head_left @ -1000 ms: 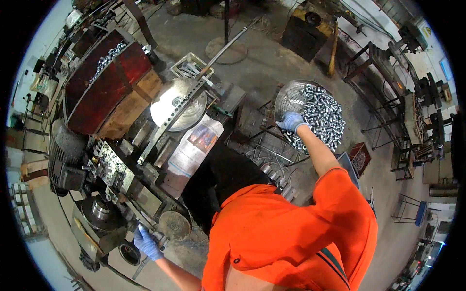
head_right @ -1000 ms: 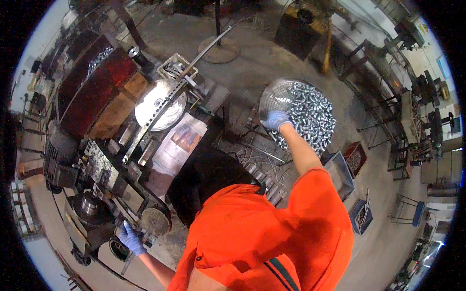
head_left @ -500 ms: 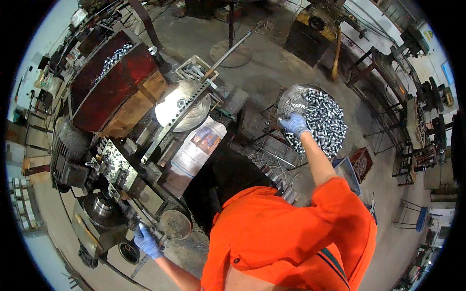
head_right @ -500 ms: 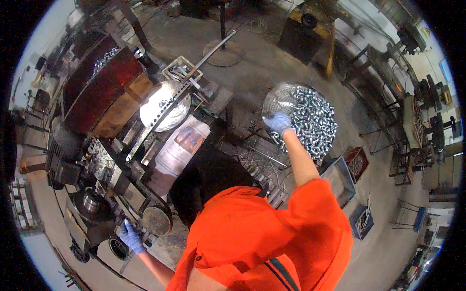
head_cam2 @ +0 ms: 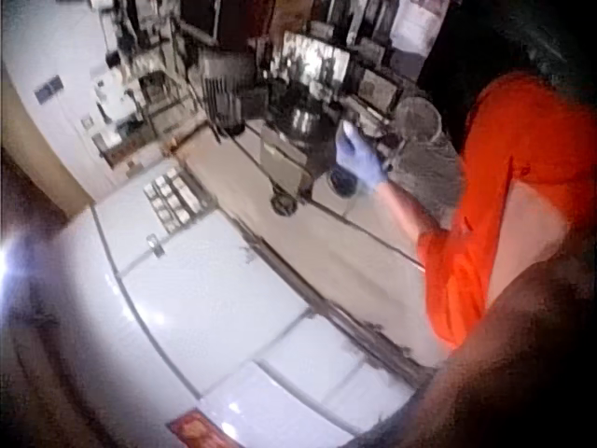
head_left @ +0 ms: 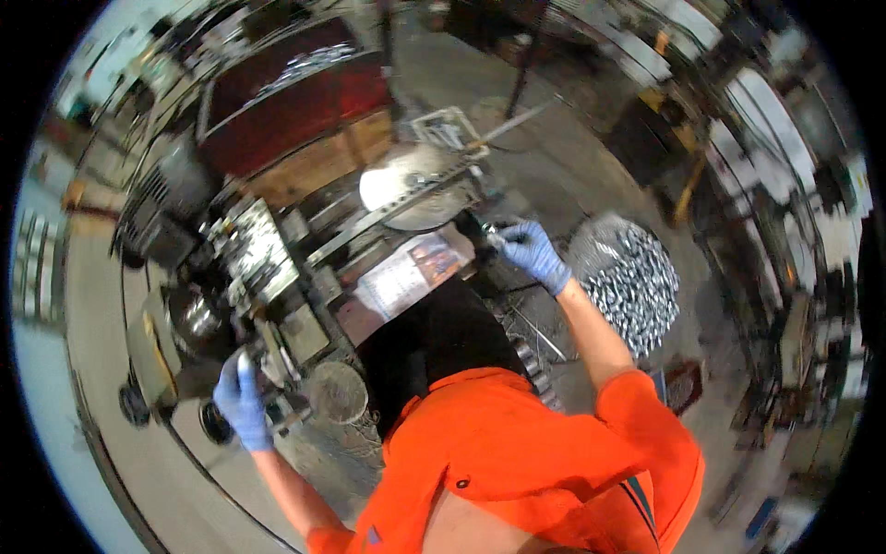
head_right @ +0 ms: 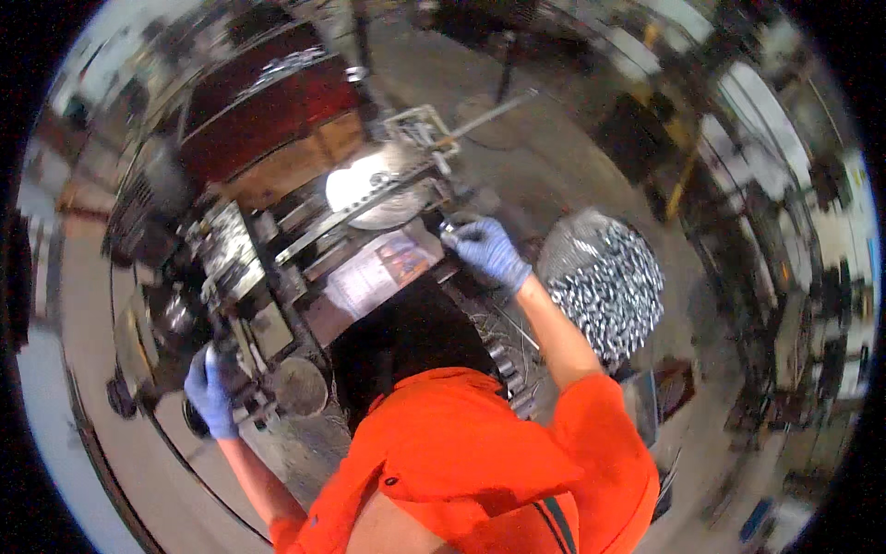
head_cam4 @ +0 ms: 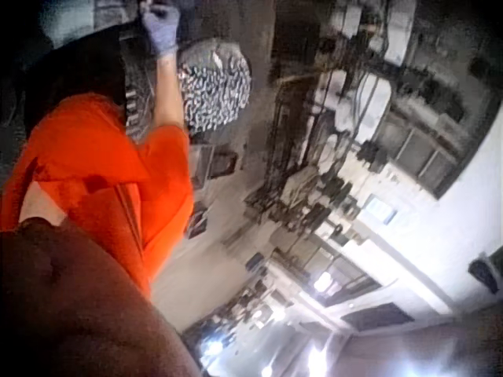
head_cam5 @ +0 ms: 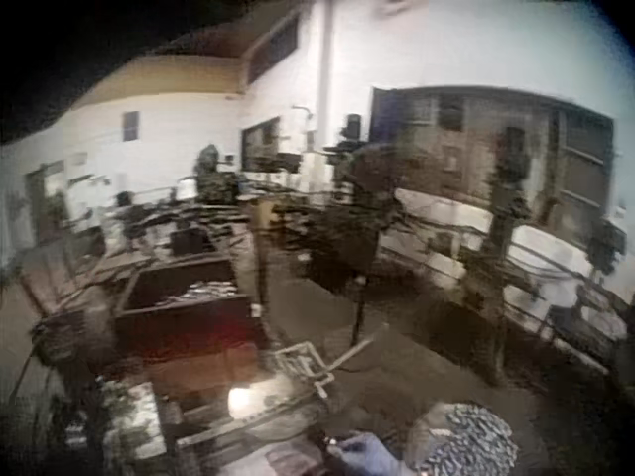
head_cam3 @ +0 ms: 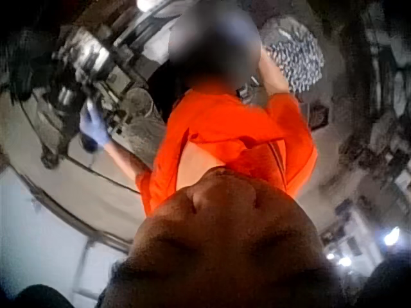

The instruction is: The person operates a lathe to process small metal components. They use a lever to control the machine's movement, pick up metal parts from a tray, place them into the lathe's chuck for processing, and luego return processed parts to a different container.

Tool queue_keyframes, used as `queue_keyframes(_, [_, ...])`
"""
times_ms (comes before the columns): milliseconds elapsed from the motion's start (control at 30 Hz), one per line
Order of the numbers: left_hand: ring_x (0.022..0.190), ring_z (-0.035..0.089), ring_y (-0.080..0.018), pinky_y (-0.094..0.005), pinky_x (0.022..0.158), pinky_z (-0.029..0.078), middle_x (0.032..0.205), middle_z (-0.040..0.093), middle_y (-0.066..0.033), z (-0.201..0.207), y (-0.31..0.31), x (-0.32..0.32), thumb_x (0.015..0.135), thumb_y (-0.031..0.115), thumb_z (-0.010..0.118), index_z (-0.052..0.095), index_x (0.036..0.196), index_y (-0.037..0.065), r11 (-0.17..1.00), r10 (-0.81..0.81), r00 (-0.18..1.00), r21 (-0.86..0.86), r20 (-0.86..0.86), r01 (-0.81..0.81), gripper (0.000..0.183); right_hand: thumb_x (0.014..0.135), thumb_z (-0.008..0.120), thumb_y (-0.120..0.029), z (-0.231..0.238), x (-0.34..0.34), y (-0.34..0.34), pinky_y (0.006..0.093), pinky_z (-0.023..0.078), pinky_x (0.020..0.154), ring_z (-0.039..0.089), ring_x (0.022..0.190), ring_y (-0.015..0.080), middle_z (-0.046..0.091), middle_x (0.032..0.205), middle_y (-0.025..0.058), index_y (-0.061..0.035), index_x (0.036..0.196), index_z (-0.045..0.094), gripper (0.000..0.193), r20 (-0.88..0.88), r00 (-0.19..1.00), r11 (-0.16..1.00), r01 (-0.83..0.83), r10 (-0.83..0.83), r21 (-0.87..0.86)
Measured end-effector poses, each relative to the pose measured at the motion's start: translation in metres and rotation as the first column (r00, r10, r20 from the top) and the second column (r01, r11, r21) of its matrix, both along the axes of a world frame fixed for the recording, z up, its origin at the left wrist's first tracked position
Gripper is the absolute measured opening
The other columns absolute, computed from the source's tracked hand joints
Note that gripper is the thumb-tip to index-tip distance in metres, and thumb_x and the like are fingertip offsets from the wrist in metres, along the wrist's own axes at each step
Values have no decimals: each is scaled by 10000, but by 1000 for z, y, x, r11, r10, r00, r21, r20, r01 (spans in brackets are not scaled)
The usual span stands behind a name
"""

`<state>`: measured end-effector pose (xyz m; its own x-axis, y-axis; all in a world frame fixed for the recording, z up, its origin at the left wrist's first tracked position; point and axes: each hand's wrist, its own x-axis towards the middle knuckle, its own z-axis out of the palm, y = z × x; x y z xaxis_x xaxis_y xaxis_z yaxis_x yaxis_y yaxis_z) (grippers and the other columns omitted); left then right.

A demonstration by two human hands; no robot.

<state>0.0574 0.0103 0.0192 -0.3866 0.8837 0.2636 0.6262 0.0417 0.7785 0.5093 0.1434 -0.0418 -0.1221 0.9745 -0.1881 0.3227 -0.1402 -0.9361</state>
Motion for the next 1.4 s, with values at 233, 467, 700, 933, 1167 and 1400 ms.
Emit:
queue_keyframes(233, [712, 622, -245, -344, 666, 472, 795, 641, -156, 23, 33, 83, 855, 389, 513, 630, 1007, 16, 913, -357, 908, -123, 220, 389, 420, 669, 729, -247, 82, -139, -32, 396, 442, 787, 534, 957, 311, 558, 1091, 134, -100, 850, 644, 248, 357, 843, 423, -518, 403, 743])
queue_keyframes(467, [592, 564, -148, -314, 570, 456, 661, 610, -123, 23, 35, 95, 817, 382, 604, 652, 894, -14, 930, -318, 931, -133, 182, 343, 406, 663, 724, -283, 101, -193, -43, 425, 441, 775, 524, 946, 347, 549, 1076, 168, -85, 822, 660, 262, 494, 718, 281, -667, 491, 690])
queue_keyframes(700, [596, 568, -149, -315, 561, 450, 668, 615, -134, 28, 20, 57, 817, 327, 610, 658, 836, -16, 920, -285, 924, -199, 256, 339, 346, 672, 713, -276, 114, -231, -37, 435, 441, 778, 533, 916, 364, 573, 978, 159, -101, 821, 665, 235, 638, 546, 143, -809, 543, 571])
queue_keyframes(933, [561, 540, -101, -280, 520, 441, 627, 610, -55, 13, 8, 20, 835, 323, 606, 657, 866, -15, 961, -187, 851, -87, 490, 262, 343, 672, 705, -281, 124, -275, -28, 418, 450, 774, 537, 889, 336, 570, 987, 148, -103, 868, 652, 270, 718, 390, -73, -851, 576, 520])
queue_keyframes(1167, [767, 628, -244, -346, 703, 478, 809, 646, -151, 26, -34, -33, 835, 392, 546, 608, 1020, -10, 923, -298, 913, -160, 277, 350, 446, 641, 727, -216, 140, -319, -30, 394, 451, 801, 542, 928, 312, 585, 1040, 130, -116, 841, 671, 231, 748, 262, -129, -898, 610, 420])
queue_keyframes(1400, [792, 626, -282, -394, 697, 475, 826, 641, -145, 31, -155, -128, 826, 371, 541, 617, 1014, 57, 845, 312, 870, -306, -382, -438, 374, 779, 537, -495, 117, -393, 24, 420, 425, 826, 537, 934, 333, 626, 840, 171, -81, 826, 694, 445, 941, 242, -13, -968, 236, 252])
